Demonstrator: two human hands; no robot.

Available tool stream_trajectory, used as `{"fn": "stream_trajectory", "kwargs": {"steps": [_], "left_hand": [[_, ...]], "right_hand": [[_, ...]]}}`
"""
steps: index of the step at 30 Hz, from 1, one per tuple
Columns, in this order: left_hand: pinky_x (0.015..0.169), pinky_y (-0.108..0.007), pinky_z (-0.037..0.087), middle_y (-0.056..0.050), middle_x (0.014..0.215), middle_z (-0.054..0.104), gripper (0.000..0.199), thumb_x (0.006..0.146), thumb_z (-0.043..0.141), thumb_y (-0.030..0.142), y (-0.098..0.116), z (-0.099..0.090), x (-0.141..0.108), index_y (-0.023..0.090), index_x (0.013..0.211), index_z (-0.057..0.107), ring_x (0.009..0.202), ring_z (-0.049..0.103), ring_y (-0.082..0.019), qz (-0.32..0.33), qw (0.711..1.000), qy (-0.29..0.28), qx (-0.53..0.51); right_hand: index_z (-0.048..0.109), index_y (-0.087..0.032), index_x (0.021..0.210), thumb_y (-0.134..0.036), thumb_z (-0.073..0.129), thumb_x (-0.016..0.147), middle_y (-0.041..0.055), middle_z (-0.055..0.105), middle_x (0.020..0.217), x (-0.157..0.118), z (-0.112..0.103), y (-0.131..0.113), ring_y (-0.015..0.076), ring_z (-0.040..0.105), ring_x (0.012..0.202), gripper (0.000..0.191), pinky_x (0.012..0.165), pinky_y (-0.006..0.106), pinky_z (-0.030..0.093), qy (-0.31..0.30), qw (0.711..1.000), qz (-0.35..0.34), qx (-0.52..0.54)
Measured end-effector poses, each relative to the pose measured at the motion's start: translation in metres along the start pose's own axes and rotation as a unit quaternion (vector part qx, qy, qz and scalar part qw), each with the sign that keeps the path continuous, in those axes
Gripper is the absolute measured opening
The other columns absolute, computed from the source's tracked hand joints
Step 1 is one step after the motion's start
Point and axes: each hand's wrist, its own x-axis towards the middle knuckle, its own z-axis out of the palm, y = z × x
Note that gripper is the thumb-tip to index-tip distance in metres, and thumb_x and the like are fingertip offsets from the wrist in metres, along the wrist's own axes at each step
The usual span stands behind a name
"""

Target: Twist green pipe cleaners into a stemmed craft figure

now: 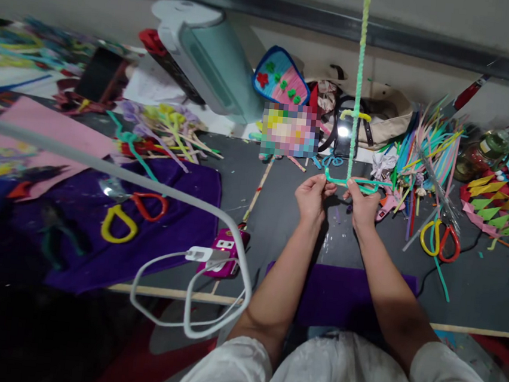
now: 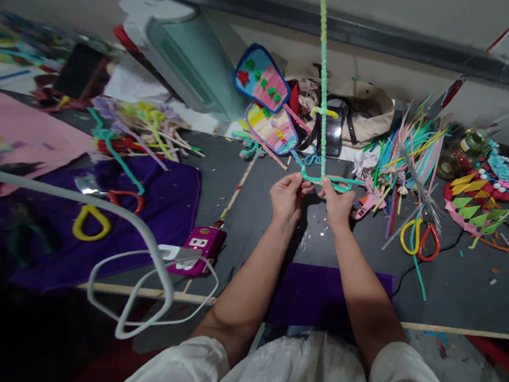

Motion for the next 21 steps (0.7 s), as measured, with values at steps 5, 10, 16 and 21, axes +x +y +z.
{"fn": "stream_trajectory", "kwargs": {"steps": [5,10,16,21], "left_hand": [[0.054,-0.022,0.053,-0.001,0.060,0.067,0.036,0.057,0.088,0.039,0.004,0.001,-0.002,0.014,0.075,0.069,0.052,0.063,-0.011,0.027,0.998,-0.008,0.053],[0.053,-0.023,0.053,0.000,0.058,0.064,0.030,0.059,0.084,0.035,0.007,0.001,-0.001,0.014,0.073,0.069,0.048,0.059,-0.010,0.030,0.997,-0.007,0.074],[0.052,-0.022,0.052,0.004,0.055,0.058,0.030,0.061,0.082,0.036,0.008,0.002,-0.002,0.014,0.074,0.067,0.046,0.053,-0.007,0.018,0.997,-0.022,0.076],[0.048,-0.018,0.050,0.007,0.056,0.051,0.034,0.061,0.085,0.038,0.011,0.002,-0.002,0.015,0.074,0.063,0.046,0.046,-0.004,-0.032,0.998,-0.049,0.035]], "right_hand": [[0.069,-0.017,0.074,-0.037,0.073,0.072,-0.0048,0.062,0.054,0.001,-0.001,-0.002,0.0100,0.056,0.048,0.021,0.052,0.024,0.045,0.003,1.000,-0.004,0.004],[0.069,-0.017,0.072,-0.033,0.074,0.070,-0.0053,0.061,0.053,0.002,-0.001,-0.002,0.0100,0.055,0.047,0.017,0.051,0.024,0.044,0.006,1.000,0.005,0.018],[0.067,-0.017,0.070,-0.037,0.074,0.068,-0.0053,0.060,0.053,0.004,0.000,0.001,0.0095,0.053,0.048,0.021,0.051,0.024,0.044,0.009,0.999,0.041,0.028],[0.066,-0.017,0.071,-0.038,0.079,0.060,-0.0065,0.058,0.055,0.006,0.000,-0.002,0.0075,0.050,0.048,0.027,0.049,0.023,0.044,0.018,0.993,0.086,0.083]]}}
